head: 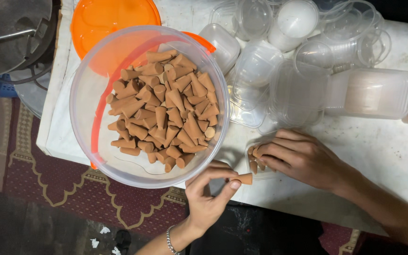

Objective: The person picks up several incense cones from a large plastic bin and places them into smaller clear plastic containers until they are full, then closes the lids and sets them aside.

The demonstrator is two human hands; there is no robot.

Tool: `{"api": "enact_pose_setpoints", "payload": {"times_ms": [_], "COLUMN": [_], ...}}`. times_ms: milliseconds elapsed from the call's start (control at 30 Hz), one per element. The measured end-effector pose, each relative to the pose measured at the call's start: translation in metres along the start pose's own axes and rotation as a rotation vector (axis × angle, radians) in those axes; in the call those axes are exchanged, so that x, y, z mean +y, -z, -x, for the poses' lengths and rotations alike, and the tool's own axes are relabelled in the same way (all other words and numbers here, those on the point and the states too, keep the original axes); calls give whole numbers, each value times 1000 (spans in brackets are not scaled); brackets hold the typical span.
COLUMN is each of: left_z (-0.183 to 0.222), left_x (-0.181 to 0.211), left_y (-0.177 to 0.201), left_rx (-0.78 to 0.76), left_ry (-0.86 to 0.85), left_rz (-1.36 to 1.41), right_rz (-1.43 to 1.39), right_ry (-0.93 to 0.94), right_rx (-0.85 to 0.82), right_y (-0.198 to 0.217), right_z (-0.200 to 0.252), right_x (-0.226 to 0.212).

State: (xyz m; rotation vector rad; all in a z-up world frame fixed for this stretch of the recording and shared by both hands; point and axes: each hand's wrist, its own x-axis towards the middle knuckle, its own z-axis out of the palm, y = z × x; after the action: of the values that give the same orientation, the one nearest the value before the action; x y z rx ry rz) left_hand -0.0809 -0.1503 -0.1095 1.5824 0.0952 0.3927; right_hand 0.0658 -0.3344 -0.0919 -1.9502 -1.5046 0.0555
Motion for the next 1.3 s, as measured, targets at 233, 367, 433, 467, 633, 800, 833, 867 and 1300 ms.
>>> {"api": "enact_pose_setpoints", "payload": {"times_ms": [233,367,433,467,633,800,833,867,1300], "left_z": [4,-7,-9,-9,-22,-19,-18,-17,-25], "left_x": [-18,-13,-10,-10,4,-5,-7,-9,-8], "left_y": [0,0,2,3,6,6,5,5,-9], "left_rx": [75,-32,-83,-143,-314,-306,-306,-298,-299], "left_ry": [262,329,348,361,405,386,386,338,-259], "left_rz": [109,46,49,-8,-89,-104,-103,-99,-331], "right_rz": [153,167,161,166,169,71,72,34,29], "right_ry": [43,37,28,26,28,-5,-4,-38,-102], "right_rx": [-83,-107,-117,-116,-119,-103,-104,-74,-163], "right_y": [-9,-14,-17,-18,-16,-12,-8,-4,1], "right_z": [10,15,20,23,25,27,28,29,28], "right_x": [4,6,8,9,10,14,13,13,-3]}}
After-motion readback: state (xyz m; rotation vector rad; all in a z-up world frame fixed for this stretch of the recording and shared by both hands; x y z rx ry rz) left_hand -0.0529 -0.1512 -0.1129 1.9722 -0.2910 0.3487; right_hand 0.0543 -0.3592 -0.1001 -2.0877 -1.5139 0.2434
